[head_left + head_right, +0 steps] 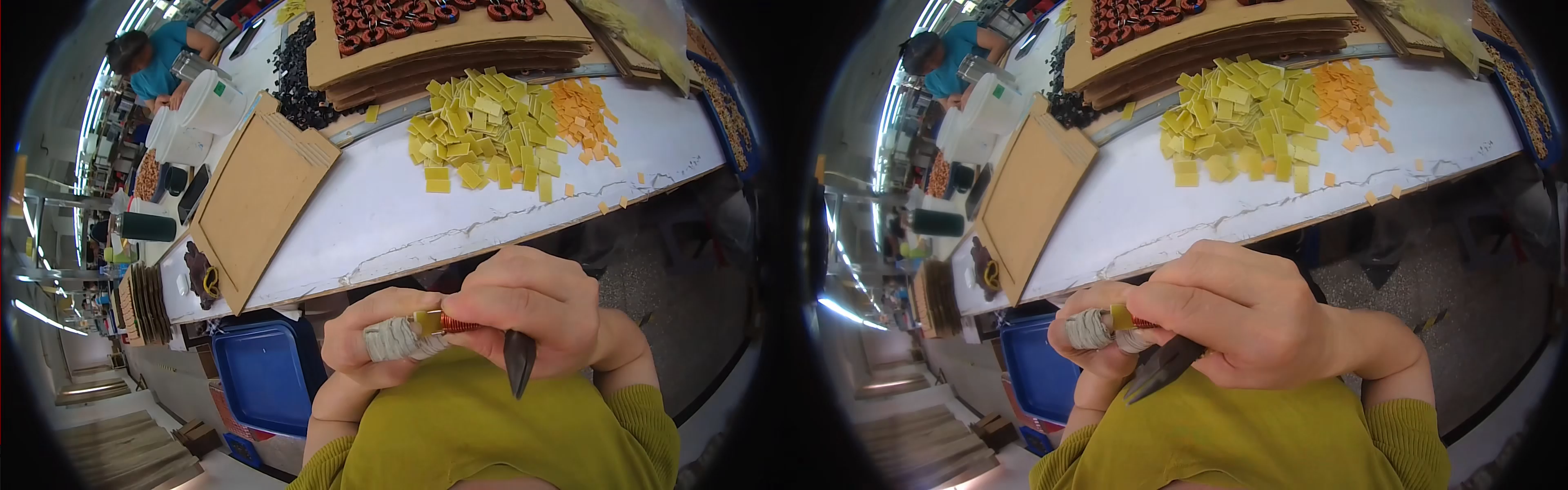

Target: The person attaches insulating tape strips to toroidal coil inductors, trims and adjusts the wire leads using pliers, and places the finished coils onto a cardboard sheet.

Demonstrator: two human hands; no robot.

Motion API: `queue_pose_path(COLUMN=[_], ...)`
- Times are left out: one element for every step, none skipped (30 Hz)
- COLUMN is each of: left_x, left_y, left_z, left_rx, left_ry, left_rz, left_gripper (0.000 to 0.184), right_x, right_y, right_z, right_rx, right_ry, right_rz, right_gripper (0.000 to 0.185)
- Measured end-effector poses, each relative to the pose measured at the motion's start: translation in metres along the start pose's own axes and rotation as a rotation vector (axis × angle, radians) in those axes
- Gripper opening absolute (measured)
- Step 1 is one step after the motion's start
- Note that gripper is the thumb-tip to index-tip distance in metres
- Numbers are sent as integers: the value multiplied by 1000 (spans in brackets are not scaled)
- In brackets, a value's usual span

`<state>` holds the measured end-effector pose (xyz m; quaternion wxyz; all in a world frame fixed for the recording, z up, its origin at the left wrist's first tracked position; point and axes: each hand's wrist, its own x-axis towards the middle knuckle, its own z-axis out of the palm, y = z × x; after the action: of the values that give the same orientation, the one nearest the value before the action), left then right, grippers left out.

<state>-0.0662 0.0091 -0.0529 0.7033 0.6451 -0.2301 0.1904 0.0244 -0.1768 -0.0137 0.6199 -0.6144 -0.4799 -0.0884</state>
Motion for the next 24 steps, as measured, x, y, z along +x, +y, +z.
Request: queue_pose_path(left_x=[0, 0, 1, 2, 2, 4, 4, 4, 1, 0, -2, -2, -2, -2, -1, -1, -1, -1, 0, 1, 4, 6, 5, 3], left_y=[0, 0, -4, -5, -5, -1, 0, 1, -1, -3, -5, -7, -7, -7, -7, -5, -4, 1, 2, 3, 2, 1, 1, 2], left_z=[0, 1, 1, 1, 1, 2, 2, 2, 2, 2, 2, 2, 2, 2, 2, 3, 4, 6, 7, 7, 7, 7, 6, 6], left_rx=[-11, -23, -60, -66, -73, -48, -28, -7, 9, 28, 47, 68, 85, 101, 113, 144, 175, 225, 253, 281, 287, 292, 274, 257], left_ry=[-1, -1, -9, -12, -15, -14, -10, -5, 5, 9, 13, 12, 9, 5, 1, 4, 5, 14, 11, 7, -7, -22, -16, -11], left_rz=[-17, -34, -16, -20, -25, -51, -54, -57, -38, -15, 9, 36, 50, 65, 67, 51, 34, 0, 7, 15, 64, 113, 80, 47], left_gripper=[44, 45, 47, 47, 46, 45, 42, 40, 38, 35, 33, 31, 30, 29, 29, 29, 29, 29, 30, 30, 30, 30, 30, 31], right_x=[0, 1, 1, 1, 2, 1, 0, -1, -2, -2, -3, -3, -3, -3, -4, -4, -4, -5, -6, -6, -6, -6, -6, -6], right_y=[2, 3, 3, 3, 2, 2, 2, 1, 0, 0, 0, 0, 0, 1, 0, -1, -2, -2, -3, -3, -4, -4, -4, -4], right_z=[-1, -2, -3, -4, -5, -5, -4, -3, -3, -3, -3, -2, -2, -2, -2, -1, -1, 0, 1, 2, 3, 4, 5, 5], right_rx=[-24, -49, -48, -45, -43, -25, -7, 12, 11, 10, 8, -5, -18, -32, -31, -29, -28, -28, -28, -29, -30, -32, -34, -42], right_ry=[-9, -18, -25, -32, -39, -29, -19, -8, -4, 1, 5, 6, 8, 9, 16, 23, 30, 40, 50, 60, 72, 83, 95, 101], right_rz=[-28, -57, -65, -72, -78, -61, -45, -29, -13, 2, 17, 13, 10, 5, 15, 26, 36, 49, 62, 73, 71, 69, 68, 65], right_gripper=[30, 28, 27, 27, 26, 30, 35, 41, 41, 41, 41, 36, 31, 28, 28, 28, 28, 28, 28, 28, 28, 29, 29, 29])
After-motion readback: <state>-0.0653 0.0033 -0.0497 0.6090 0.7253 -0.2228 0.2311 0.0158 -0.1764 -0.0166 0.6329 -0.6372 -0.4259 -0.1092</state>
